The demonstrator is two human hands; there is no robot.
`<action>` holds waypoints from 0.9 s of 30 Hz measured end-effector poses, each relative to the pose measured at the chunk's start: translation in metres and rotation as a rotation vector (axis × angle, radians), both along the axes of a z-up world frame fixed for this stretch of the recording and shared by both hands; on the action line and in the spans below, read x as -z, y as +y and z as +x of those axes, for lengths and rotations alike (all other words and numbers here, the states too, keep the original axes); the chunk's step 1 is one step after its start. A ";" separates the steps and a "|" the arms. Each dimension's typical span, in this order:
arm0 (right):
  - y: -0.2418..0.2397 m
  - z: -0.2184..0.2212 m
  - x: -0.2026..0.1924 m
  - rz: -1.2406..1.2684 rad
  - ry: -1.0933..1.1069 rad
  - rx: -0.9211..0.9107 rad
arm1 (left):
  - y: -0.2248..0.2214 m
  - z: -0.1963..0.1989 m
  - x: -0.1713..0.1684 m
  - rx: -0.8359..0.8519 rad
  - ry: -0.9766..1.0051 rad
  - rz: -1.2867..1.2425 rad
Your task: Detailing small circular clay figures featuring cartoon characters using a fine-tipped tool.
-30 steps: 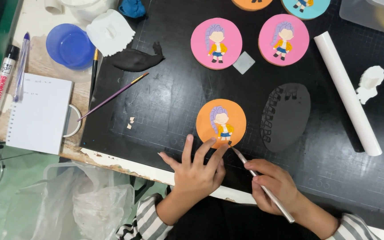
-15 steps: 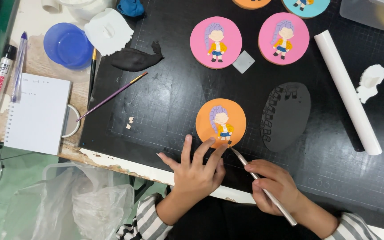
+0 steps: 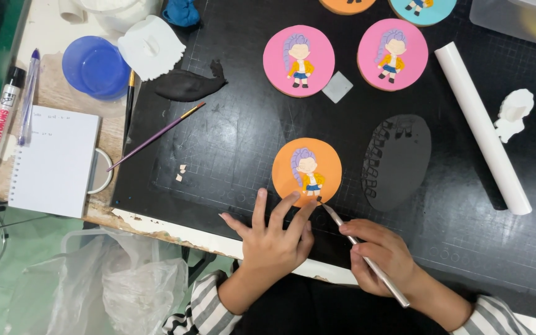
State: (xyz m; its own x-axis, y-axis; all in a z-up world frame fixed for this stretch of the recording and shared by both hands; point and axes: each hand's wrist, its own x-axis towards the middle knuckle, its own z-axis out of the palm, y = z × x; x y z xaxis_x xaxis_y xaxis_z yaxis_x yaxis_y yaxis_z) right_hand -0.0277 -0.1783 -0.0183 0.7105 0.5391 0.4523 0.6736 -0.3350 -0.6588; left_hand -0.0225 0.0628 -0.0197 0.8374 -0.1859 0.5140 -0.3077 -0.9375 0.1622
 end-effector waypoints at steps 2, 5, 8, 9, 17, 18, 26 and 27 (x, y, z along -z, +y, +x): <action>0.001 0.000 0.002 0.004 0.007 -0.006 | 0.000 0.001 -0.001 0.004 -0.005 0.000; 0.001 0.000 0.002 0.002 0.007 -0.011 | 0.000 0.001 -0.001 0.010 -0.013 0.002; 0.003 0.000 0.001 -0.010 0.001 -0.004 | 0.001 0.000 0.000 0.012 -0.005 0.005; 0.003 0.000 0.000 -0.016 0.001 0.001 | 0.001 0.000 0.000 0.013 0.006 0.008; 0.004 0.000 -0.001 -0.041 -0.036 -0.006 | 0.001 0.000 0.000 0.010 0.004 0.013; 0.005 0.000 -0.001 -0.032 -0.046 -0.014 | 0.000 0.000 0.000 0.008 0.016 0.008; 0.002 -0.001 0.002 -0.014 -0.056 -0.013 | 0.000 0.000 0.000 0.008 0.000 0.018; 0.002 -0.001 0.003 -0.024 -0.052 -0.010 | 0.000 0.000 0.001 0.008 -0.002 0.024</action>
State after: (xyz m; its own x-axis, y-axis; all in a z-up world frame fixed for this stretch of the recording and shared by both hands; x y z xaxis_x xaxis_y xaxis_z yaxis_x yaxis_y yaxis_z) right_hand -0.0292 -0.1764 -0.0210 0.6808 0.5570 0.4756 0.7102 -0.3433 -0.6146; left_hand -0.0229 0.0630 -0.0203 0.8346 -0.2050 0.5113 -0.3159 -0.9385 0.1394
